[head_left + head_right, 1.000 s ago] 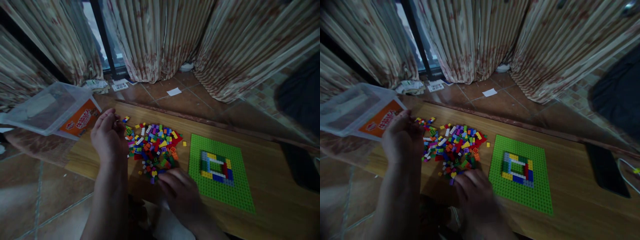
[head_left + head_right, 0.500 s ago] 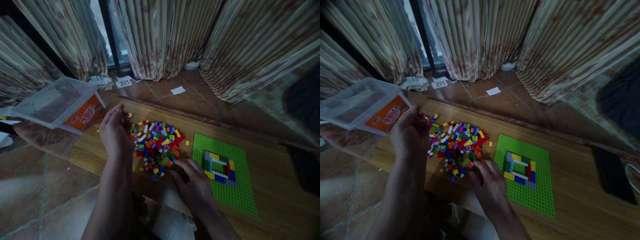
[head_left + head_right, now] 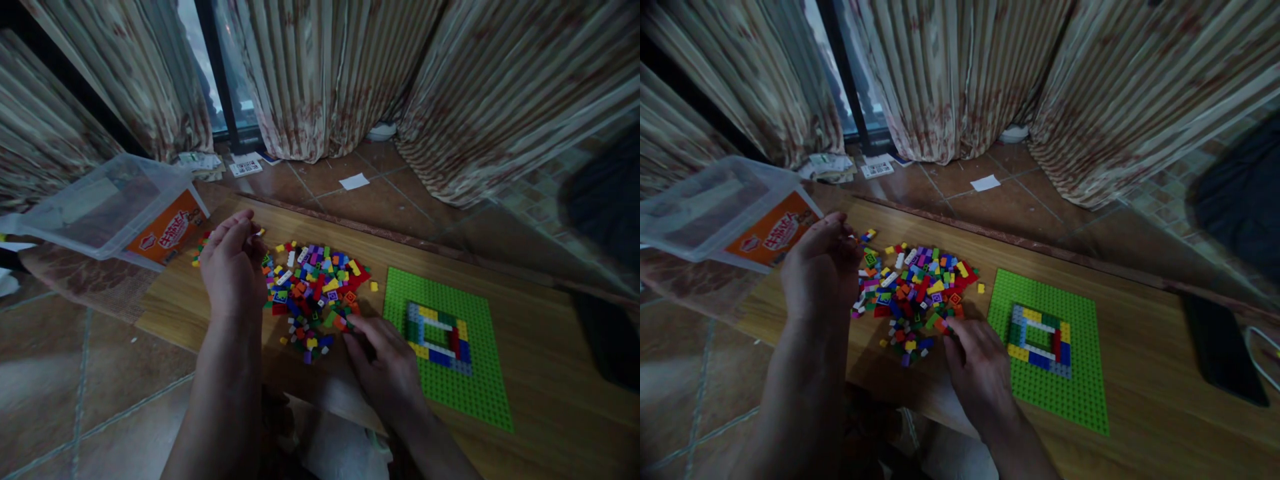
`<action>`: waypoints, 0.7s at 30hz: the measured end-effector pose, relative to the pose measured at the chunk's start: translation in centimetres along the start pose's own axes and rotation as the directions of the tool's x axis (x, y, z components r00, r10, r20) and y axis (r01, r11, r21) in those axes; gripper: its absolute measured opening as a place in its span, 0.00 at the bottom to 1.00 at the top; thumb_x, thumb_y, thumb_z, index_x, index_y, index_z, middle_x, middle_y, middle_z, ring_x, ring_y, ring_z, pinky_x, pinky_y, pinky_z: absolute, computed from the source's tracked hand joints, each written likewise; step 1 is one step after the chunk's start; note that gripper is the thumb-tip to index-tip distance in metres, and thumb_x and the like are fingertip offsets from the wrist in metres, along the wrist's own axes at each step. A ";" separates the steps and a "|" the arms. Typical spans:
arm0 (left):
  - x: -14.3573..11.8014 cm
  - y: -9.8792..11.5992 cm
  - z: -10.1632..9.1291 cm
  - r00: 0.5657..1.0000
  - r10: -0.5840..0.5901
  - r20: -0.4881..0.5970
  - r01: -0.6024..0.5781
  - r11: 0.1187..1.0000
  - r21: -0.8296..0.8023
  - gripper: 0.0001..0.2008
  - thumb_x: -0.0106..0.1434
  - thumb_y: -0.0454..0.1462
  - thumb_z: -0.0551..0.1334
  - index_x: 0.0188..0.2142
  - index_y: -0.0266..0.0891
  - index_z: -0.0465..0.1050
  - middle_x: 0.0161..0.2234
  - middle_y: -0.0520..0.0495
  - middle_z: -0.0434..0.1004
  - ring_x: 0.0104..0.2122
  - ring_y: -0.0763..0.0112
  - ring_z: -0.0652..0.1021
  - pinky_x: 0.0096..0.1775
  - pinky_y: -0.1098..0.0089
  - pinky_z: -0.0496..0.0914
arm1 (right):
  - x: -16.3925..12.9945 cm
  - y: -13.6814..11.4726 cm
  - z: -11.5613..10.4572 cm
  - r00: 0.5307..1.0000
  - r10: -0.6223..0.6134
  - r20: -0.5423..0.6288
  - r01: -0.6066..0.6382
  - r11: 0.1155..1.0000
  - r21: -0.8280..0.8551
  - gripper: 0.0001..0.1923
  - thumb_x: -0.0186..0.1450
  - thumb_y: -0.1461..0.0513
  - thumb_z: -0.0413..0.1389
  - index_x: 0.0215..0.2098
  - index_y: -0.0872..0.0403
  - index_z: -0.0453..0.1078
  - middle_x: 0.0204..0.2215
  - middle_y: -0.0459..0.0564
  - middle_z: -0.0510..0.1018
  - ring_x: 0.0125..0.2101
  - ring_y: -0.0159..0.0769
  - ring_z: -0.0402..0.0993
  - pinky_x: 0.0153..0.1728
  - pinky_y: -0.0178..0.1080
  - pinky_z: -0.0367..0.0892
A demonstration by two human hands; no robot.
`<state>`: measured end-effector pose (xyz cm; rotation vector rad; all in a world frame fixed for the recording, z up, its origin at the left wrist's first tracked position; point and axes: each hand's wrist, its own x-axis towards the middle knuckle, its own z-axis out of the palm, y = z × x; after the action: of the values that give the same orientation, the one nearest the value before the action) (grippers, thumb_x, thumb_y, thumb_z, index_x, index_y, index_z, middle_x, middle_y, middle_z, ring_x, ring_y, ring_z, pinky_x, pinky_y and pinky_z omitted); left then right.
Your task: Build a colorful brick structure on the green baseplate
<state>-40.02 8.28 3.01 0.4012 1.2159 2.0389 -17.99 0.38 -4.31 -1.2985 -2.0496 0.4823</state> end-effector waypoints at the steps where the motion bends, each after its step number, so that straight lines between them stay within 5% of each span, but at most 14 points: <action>1: -0.1 0.0 0.1 0.998 -0.016 0.053 0.014 0.999 0.030 0.01 0.53 0.34 0.67 0.27 0.38 0.77 0.24 0.52 0.70 0.20 0.81 0.67 0.21 0.78 0.60 | 0.0 -0.1 -0.1 1.000 0.018 -0.006 -0.017 0.999 0.049 0.12 0.67 0.64 0.54 0.48 0.48 0.72 0.35 0.47 0.79 0.37 0.36 0.77 0.39 0.40 0.72; 3: -0.7 -0.1 0.3 0.973 -0.071 0.218 0.044 0.991 0.127 0.04 0.52 0.35 0.69 0.29 0.37 0.78 0.25 0.50 0.73 0.21 0.80 0.68 0.21 0.78 0.61 | 0.1 -0.1 -0.3 0.997 0.078 -0.017 -0.075 0.986 0.150 0.13 0.67 0.63 0.54 0.49 0.48 0.71 0.35 0.47 0.78 0.36 0.35 0.77 0.37 0.38 0.72; 5: -1.5 -0.2 0.6 0.892 -0.164 0.422 0.056 0.965 0.256 0.07 0.53 0.38 0.70 0.32 0.37 0.80 0.29 0.47 0.77 0.23 0.76 0.72 0.25 0.76 0.65 | 0.2 -0.2 -0.5 0.988 0.148 -0.034 -0.136 0.962 0.238 0.13 0.67 0.62 0.55 0.49 0.48 0.71 0.35 0.46 0.78 0.36 0.34 0.77 0.36 0.36 0.73; 10: -4.0 -0.4 1.2 0.516 -0.413 0.751 -0.055 0.858 0.510 0.13 0.55 0.39 0.70 0.41 0.42 0.80 0.40 0.42 0.80 0.38 0.64 0.79 0.37 0.69 0.72 | 0.8 -0.5 -1.5 0.943 0.314 -0.115 -0.234 0.865 0.444 0.11 0.65 0.61 0.58 0.47 0.48 0.72 0.34 0.45 0.78 0.35 0.33 0.77 0.36 0.36 0.73; 14: -5.3 -1.0 1.6 0.316 -0.535 0.784 -0.137 0.791 0.596 0.20 0.55 0.38 0.69 0.49 0.45 0.76 0.48 0.43 0.78 0.44 0.61 0.78 0.43 0.66 0.72 | 1.2 -0.6 -2.8 0.913 0.360 -0.194 -0.208 0.817 0.538 0.11 0.64 0.61 0.60 0.45 0.49 0.73 0.33 0.45 0.79 0.33 0.32 0.77 0.34 0.35 0.74; 17: -6.0 -1.9 1.9 0.234 -0.560 0.795 -0.146 0.788 0.598 0.13 0.61 0.39 0.65 0.46 0.44 0.76 0.41 0.45 0.80 0.38 0.64 0.79 0.38 0.67 0.72 | 1.3 -0.4 -3.5 0.899 0.357 -0.255 -0.159 0.808 0.567 0.10 0.63 0.61 0.61 0.43 0.49 0.74 0.33 0.46 0.79 0.33 0.33 0.77 0.34 0.36 0.75; 21: -6.5 -3.0 2.4 0.261 -0.510 0.820 -0.214 0.798 0.564 0.07 0.63 0.39 0.62 0.40 0.43 0.77 0.34 0.48 0.78 0.34 0.66 0.76 0.35 0.69 0.70 | 1.4 -0.4 -3.8 0.889 0.384 -0.250 -0.165 0.778 0.606 0.11 0.61 0.60 0.63 0.43 0.49 0.74 0.33 0.46 0.79 0.33 0.32 0.76 0.34 0.35 0.75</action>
<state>-32.86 6.00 2.27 1.5174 0.9014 0.7227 -15.97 1.37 -0.87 -1.2003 -1.2579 0.8502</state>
